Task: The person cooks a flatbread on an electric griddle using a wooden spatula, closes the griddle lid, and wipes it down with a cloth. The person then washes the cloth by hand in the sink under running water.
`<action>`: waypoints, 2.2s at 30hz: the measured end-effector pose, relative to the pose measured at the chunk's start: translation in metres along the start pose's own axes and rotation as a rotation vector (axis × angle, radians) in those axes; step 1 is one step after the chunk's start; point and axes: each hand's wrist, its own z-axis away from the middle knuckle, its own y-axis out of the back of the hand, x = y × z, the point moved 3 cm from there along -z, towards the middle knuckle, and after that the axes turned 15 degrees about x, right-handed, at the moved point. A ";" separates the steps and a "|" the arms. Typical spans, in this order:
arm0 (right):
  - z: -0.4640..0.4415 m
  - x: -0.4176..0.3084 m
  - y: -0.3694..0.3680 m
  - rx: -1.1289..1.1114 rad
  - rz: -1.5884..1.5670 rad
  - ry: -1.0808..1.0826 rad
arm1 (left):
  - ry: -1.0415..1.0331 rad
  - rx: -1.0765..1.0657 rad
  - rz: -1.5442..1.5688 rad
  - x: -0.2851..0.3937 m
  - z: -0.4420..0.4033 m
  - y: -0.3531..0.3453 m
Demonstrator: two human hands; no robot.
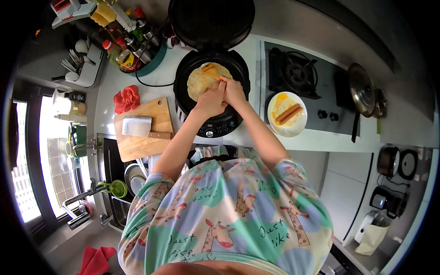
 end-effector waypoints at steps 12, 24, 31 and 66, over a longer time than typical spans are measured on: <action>0.024 0.010 0.045 0.085 -0.080 -0.024 | -0.079 -0.042 0.045 0.037 0.006 -0.005; 0.054 0.028 0.069 0.060 -0.048 -0.059 | -0.215 0.044 0.099 0.053 0.028 -0.027; 0.064 0.024 0.084 0.024 -0.002 -0.088 | -0.230 0.074 0.136 0.067 0.038 -0.029; 0.128 0.004 0.088 -0.200 -0.020 -0.016 | -0.167 -0.013 0.384 0.063 0.100 0.007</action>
